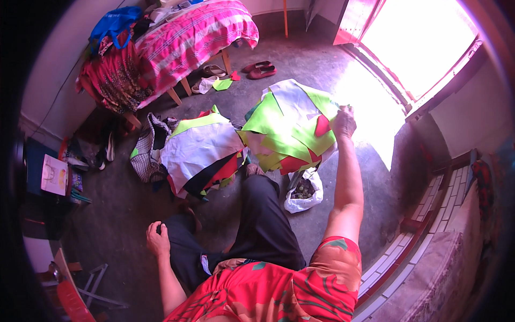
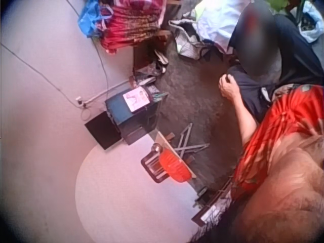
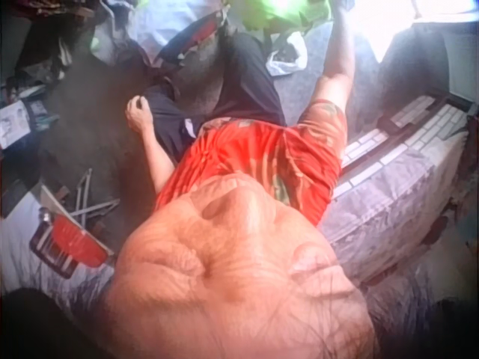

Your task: The person sits on the floor and folds various pieces of colorful fabric by hand. They handle green, red, white, and dark blue fabric pieces, folding them and stacking them into two piles on the floor.

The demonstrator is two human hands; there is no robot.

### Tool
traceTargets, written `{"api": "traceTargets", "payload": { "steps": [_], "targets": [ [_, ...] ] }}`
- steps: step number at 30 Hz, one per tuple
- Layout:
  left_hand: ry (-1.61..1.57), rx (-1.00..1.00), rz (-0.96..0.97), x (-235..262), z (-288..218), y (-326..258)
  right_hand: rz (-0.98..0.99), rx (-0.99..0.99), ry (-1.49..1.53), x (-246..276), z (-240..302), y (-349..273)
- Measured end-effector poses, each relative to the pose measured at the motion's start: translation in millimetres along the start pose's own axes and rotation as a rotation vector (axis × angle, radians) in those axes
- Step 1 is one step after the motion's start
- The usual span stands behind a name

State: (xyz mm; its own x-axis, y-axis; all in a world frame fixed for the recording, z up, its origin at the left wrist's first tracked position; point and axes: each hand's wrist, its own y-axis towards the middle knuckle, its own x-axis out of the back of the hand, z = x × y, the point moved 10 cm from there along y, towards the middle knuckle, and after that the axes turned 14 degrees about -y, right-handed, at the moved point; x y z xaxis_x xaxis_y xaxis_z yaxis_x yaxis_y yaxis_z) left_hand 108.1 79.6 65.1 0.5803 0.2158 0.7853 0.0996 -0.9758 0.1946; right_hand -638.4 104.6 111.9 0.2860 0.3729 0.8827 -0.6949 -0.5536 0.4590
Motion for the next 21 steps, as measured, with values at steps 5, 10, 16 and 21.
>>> {"api": "traceTargets", "payload": {
  "steps": [5,10,16,21],
  "targets": [
    [0.028,-0.016,0.002,-1,-3,2,0.229,-0.045,-0.073,-31,24,-4],
    [0.023,-0.019,-0.007,2,2,2,0.337,-0.096,-0.154,-31,33,-4],
    [-0.002,-0.051,-0.012,-1,2,2,0.236,-0.066,-0.174,-48,20,6],
    [0.008,-0.039,-0.016,2,1,1,-0.040,-0.067,0.047,-16,10,12]
  ]
}}
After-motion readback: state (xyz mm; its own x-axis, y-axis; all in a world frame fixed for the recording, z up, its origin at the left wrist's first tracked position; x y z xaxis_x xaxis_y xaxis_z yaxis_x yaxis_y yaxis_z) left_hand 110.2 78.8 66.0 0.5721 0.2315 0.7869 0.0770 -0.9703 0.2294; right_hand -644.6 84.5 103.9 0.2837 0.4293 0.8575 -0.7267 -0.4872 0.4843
